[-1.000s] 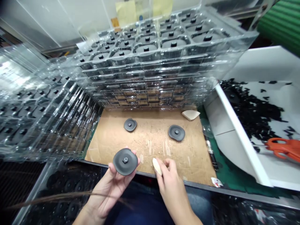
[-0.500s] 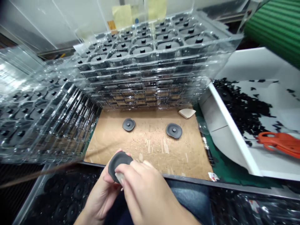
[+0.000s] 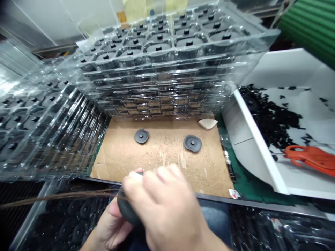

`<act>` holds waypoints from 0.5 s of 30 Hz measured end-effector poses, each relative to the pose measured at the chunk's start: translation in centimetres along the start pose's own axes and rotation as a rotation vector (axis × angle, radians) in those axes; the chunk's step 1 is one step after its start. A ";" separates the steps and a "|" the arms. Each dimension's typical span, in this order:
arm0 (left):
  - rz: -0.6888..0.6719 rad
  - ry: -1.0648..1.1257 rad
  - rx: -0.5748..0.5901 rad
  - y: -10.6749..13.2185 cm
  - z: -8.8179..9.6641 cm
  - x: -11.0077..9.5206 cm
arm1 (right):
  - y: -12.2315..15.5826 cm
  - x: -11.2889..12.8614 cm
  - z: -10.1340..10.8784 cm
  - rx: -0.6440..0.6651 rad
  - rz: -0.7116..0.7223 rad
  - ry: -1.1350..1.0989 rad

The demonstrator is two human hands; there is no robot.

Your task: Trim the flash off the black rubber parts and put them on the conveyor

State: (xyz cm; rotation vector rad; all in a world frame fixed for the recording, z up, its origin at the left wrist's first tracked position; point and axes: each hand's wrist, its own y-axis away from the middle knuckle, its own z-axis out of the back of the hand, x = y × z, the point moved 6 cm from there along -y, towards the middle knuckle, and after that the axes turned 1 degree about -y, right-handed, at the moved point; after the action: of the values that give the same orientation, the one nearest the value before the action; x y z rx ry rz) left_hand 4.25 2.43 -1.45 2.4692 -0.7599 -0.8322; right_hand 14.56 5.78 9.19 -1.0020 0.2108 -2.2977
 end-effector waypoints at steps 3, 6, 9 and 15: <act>-0.010 -0.008 0.079 0.4 -0.8 -0.3 | -1.3 -0.1 -0.4 0.100 0.152 -0.168; -0.033 0.018 0.179 0.6 -1.2 -0.9 | -0.5 -4.0 -0.5 -0.012 -0.116 -0.149; 0.008 0.065 0.160 0.4 -0.9 -0.9 | 3.2 -8.2 -3.0 -0.047 -0.429 -0.167; 0.035 0.085 0.170 -0.3 -1.5 -0.5 | 8.2 -10.6 -7.8 0.079 -0.543 -0.250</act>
State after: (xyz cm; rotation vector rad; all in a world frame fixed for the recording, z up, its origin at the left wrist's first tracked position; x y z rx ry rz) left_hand 4.96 3.27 -0.27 2.6126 -0.8732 -0.6702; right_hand 18.49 4.78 -5.79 -1.4255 -0.2883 -2.5882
